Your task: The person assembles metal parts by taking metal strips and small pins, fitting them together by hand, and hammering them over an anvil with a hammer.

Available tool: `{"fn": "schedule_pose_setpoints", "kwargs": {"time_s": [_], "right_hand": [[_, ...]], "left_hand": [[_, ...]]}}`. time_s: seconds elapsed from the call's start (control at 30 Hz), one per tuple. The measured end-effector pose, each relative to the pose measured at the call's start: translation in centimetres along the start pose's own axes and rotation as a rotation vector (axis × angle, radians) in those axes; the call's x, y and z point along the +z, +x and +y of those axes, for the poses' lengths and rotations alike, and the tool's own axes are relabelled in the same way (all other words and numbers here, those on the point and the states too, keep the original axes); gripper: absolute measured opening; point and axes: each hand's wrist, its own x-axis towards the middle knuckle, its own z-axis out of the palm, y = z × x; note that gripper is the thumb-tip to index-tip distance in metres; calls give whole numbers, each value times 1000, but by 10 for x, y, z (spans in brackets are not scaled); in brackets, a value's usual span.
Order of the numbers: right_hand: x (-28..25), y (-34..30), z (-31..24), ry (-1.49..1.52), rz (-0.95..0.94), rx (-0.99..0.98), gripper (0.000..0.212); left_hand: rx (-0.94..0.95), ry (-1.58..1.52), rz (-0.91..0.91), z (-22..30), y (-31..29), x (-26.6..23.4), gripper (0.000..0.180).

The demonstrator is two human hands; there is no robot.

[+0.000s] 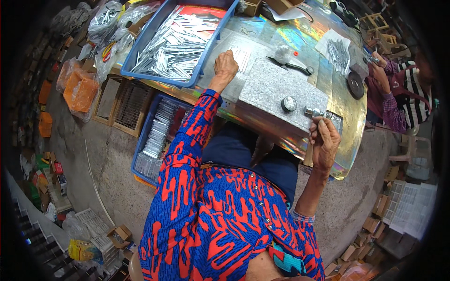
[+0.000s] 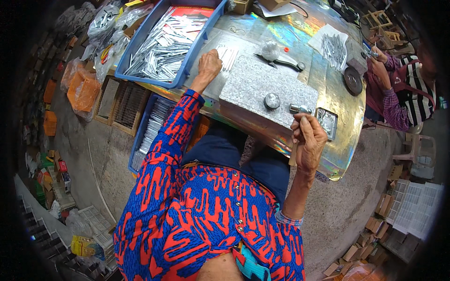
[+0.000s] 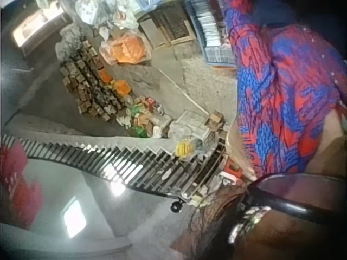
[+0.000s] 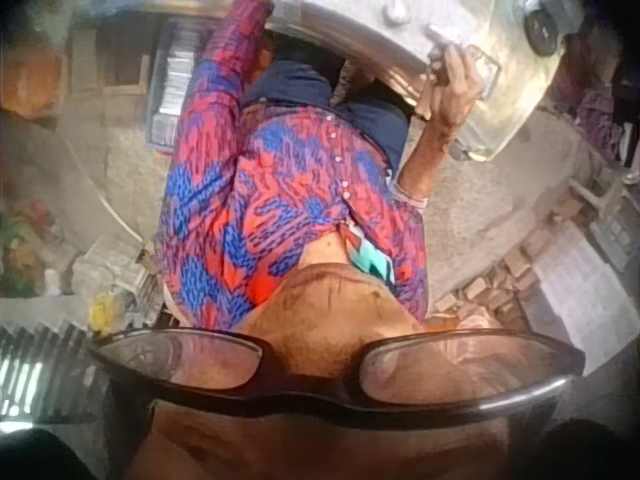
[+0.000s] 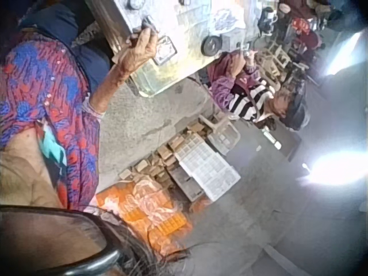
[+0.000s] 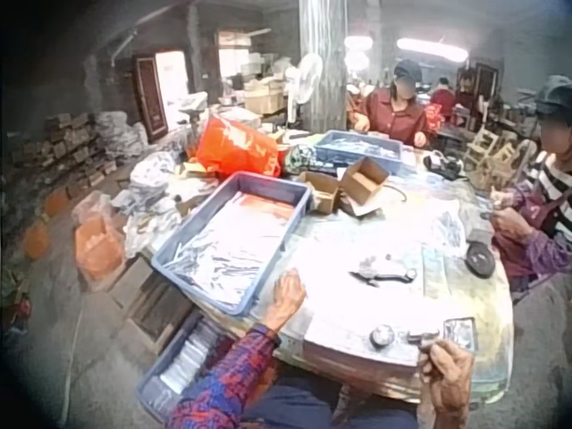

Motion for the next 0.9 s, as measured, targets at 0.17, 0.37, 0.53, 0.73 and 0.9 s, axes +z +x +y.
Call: {"fn": "schedule_pose_setpoints", "kwargs": {"time_s": [0.17, 0.37, 0.53, 0.73, 0.9], "right_hand": [[-5, -1, 1, -10, 5, -5, 17], [-14, -2, 1, -6, 28, 5, 17], [-12, 0, 8, -5, 4, 17, 17], [-12, 2, 4, -29, 41, 1, 17], [-15, 3, 9, -55, 58, 53, 16]], "left_hand": [[118, -117, 19, -3, -13, -9, 8], [125, -524, -12, -8, -27, -90, 8], [55, -154, 33, -80, 1, -126, 10], [18, -45, -221, -82, 30, -97, 12], [-15, 28, -179, -88, 28, -78, 17]]}}
